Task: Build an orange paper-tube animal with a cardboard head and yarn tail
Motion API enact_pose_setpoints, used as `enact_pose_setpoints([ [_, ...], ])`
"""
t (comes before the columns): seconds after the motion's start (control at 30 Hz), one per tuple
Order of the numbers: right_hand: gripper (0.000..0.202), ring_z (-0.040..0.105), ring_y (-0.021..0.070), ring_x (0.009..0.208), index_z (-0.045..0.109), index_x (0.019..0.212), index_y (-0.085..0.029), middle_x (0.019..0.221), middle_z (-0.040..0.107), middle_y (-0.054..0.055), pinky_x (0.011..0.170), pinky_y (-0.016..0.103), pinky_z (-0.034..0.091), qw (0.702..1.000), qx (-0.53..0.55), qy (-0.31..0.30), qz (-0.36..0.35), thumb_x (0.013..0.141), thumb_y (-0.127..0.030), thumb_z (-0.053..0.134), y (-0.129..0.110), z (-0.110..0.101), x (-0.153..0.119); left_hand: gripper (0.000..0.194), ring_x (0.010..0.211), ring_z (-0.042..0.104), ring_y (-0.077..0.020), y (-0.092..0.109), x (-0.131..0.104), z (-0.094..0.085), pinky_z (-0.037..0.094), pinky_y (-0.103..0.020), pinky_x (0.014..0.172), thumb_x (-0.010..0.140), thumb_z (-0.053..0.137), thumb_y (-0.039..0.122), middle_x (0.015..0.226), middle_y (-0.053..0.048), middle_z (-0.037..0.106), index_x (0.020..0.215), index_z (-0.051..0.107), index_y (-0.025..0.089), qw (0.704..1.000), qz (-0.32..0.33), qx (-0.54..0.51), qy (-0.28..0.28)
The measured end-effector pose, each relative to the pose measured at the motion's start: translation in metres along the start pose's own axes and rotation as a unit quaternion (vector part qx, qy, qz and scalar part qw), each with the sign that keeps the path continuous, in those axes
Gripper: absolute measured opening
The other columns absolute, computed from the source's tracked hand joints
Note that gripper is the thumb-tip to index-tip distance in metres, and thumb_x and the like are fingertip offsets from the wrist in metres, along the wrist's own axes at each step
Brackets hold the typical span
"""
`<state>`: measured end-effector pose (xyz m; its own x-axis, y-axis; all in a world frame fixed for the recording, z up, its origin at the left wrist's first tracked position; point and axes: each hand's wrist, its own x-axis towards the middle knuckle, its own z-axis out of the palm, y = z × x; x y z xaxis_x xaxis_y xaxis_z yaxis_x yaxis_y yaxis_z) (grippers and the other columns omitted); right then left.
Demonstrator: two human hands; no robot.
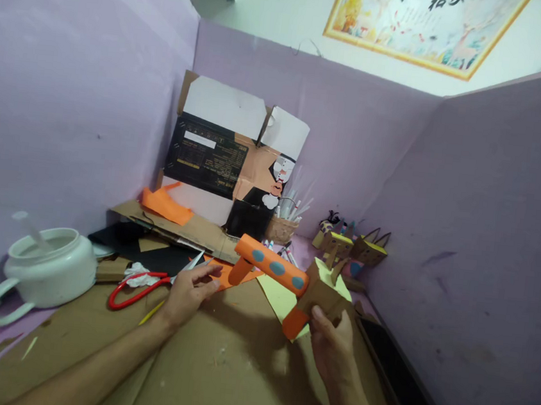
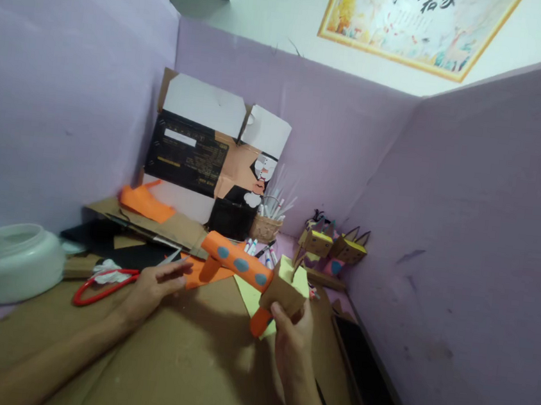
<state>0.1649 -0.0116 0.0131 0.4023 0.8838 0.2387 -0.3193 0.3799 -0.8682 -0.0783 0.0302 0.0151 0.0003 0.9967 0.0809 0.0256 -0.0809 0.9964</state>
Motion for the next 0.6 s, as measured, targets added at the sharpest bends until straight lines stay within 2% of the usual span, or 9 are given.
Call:
enact_pose_setpoints([
  [0.13,0.048,0.060,0.0191,0.083,0.057,0.103,-0.025,0.096,0.066,0.002,0.074,0.030,0.047,1.000,-0.008,0.009,-0.017,0.059,-0.029,0.075,0.000,0.003,-0.002,0.043,0.070,0.061,-0.0195,-0.006,0.000,0.004,0.047,-0.028,0.057,0.061,0.062,0.028,0.090,-0.011,0.067,0.100,0.066,0.009,0.999,0.019,0.040,0.018],
  [0.27,0.043,0.059,0.0176,0.081,0.056,0.097,-0.026,0.089,0.064,0.000,0.072,0.028,0.047,0.997,-0.024,0.054,-0.053,0.060,-0.026,0.075,-0.001,0.002,-0.001,0.037,0.071,0.062,-0.0210,-0.013,-0.002,0.009,0.046,-0.026,0.050,0.062,0.059,0.023,0.091,-0.010,0.068,0.096,0.068,0.013,0.998,0.022,0.053,0.019],
  [0.37,0.047,0.058,0.0169,0.083,0.054,0.101,-0.027,0.091,0.063,-0.001,0.073,0.027,0.046,0.996,-0.034,0.050,-0.067,0.059,-0.025,0.076,-0.001,0.001,-0.001,0.034,0.080,0.063,-0.0226,-0.014,-0.003,0.010,0.049,-0.028,0.057,0.061,0.058,0.020,0.092,-0.009,0.068,0.093,0.069,0.014,0.997,0.039,0.054,0.030],
  [0.47,0.048,0.058,0.0197,0.087,0.055,0.105,-0.025,0.098,0.064,0.002,0.075,0.030,0.045,0.997,-0.043,0.000,-0.061,0.061,-0.026,0.075,0.000,0.001,-0.002,0.034,0.086,0.063,-0.0218,-0.008,-0.001,0.004,0.050,-0.029,0.068,0.062,0.061,0.023,0.093,-0.009,0.069,0.094,0.068,0.014,0.994,0.062,0.037,0.080],
  [0.53,0.050,0.058,0.0218,0.091,0.056,0.105,-0.024,0.101,0.064,0.004,0.077,0.032,0.045,0.997,-0.037,-0.032,-0.055,0.059,-0.025,0.075,-0.001,-0.002,-0.001,0.037,0.085,0.062,-0.0205,-0.002,0.002,-0.006,0.049,-0.027,0.067,0.063,0.062,0.026,0.094,-0.009,0.068,0.097,0.066,0.012,0.989,0.074,0.012,0.129],
  [0.6,0.049,0.058,0.0231,0.090,0.059,0.102,-0.023,0.099,0.065,0.004,0.079,0.034,0.045,0.998,-0.023,-0.035,-0.042,0.056,-0.025,0.076,-0.003,-0.006,0.004,0.040,0.078,0.062,-0.0187,0.005,0.006,-0.016,0.048,-0.025,0.061,0.060,0.064,0.028,0.093,-0.009,0.068,0.097,0.065,0.012,0.982,0.074,-0.020,0.173],
])
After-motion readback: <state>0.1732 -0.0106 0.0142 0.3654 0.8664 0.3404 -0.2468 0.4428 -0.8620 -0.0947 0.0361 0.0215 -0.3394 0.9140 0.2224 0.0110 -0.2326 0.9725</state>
